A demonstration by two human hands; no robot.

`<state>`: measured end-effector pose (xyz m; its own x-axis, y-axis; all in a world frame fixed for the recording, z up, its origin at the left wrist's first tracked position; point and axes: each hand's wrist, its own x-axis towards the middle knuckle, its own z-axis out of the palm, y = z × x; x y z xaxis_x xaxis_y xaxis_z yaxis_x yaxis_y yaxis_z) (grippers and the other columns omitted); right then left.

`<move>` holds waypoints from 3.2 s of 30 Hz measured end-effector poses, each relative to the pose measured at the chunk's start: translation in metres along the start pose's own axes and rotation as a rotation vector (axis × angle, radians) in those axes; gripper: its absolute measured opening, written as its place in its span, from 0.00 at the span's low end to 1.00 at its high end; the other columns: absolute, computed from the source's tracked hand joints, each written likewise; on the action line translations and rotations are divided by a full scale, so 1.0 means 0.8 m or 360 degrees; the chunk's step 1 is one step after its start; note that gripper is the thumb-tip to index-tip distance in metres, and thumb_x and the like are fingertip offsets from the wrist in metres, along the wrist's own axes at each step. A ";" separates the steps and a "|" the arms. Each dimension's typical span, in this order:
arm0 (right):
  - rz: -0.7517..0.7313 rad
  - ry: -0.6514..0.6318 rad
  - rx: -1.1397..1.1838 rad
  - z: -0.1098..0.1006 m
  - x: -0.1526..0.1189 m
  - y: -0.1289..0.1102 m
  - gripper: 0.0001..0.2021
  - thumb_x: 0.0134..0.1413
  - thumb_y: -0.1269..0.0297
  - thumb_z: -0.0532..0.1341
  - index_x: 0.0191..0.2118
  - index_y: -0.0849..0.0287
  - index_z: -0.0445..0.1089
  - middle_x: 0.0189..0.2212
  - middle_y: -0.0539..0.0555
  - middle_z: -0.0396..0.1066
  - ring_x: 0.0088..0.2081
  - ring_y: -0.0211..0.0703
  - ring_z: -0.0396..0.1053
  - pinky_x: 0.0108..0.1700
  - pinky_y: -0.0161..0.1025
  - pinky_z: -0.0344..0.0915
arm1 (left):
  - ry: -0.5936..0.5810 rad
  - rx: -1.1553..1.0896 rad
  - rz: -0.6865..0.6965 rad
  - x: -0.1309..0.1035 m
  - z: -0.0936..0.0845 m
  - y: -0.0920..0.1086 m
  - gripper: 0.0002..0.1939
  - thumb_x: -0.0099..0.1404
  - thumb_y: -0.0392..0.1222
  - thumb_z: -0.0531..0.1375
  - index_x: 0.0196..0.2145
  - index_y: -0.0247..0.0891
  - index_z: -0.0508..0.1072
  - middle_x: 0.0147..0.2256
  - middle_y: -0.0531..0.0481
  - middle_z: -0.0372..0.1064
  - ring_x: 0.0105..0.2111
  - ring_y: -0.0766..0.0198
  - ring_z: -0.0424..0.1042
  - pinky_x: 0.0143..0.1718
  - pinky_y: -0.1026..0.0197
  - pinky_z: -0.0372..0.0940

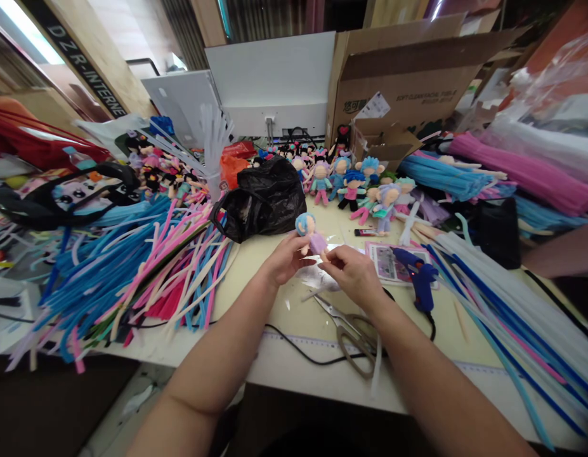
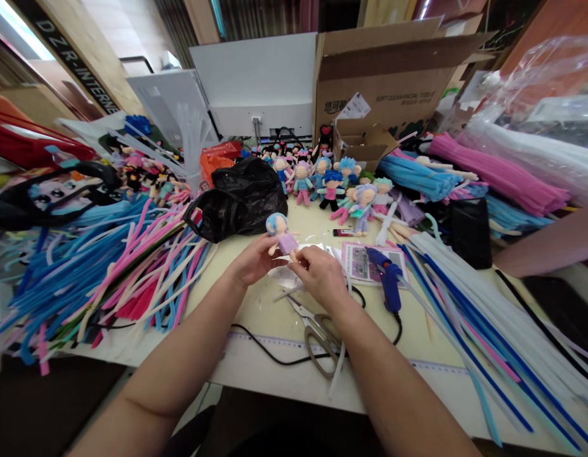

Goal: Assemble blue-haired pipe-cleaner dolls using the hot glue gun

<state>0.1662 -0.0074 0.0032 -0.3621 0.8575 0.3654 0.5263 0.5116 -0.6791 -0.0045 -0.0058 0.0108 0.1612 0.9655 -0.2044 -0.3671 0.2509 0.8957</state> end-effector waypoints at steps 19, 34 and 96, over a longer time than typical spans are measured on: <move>0.0641 -0.0544 0.1114 -0.011 0.008 0.004 0.22 0.38 0.58 0.68 0.43 0.58 0.71 0.36 0.52 0.73 0.22 0.32 0.62 0.21 0.33 0.60 | 0.0109 -0.0348 0.0118 0.005 -0.013 0.010 0.16 0.55 0.37 0.58 0.42 0.36 0.74 0.35 0.48 0.75 0.34 0.61 0.73 0.38 0.58 0.67; 0.0578 -0.0147 0.1211 -0.014 0.014 0.005 0.16 0.38 0.58 0.68 0.34 0.59 0.69 0.19 0.42 0.60 0.19 0.31 0.54 0.21 0.33 0.49 | 0.0033 -0.0154 0.0043 0.004 -0.001 -0.001 0.12 0.48 0.35 0.63 0.34 0.35 0.75 0.30 0.49 0.74 0.28 0.64 0.70 0.32 0.62 0.65; 0.0726 0.0110 0.1894 -0.016 0.024 0.033 0.20 0.29 0.64 0.73 0.36 0.58 0.74 0.23 0.45 0.68 0.27 0.34 0.66 0.36 0.40 0.67 | 0.0299 -0.0523 0.0200 0.017 -0.010 -0.002 0.07 0.53 0.32 0.59 0.32 0.35 0.72 0.29 0.52 0.73 0.25 0.69 0.69 0.29 0.65 0.62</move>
<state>0.1829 0.0234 0.0001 -0.2716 0.9615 -0.0428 -0.4325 -0.1617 -0.8870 -0.0094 0.0073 0.0035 -0.0625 0.9783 -0.1973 -0.6520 0.1097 0.7502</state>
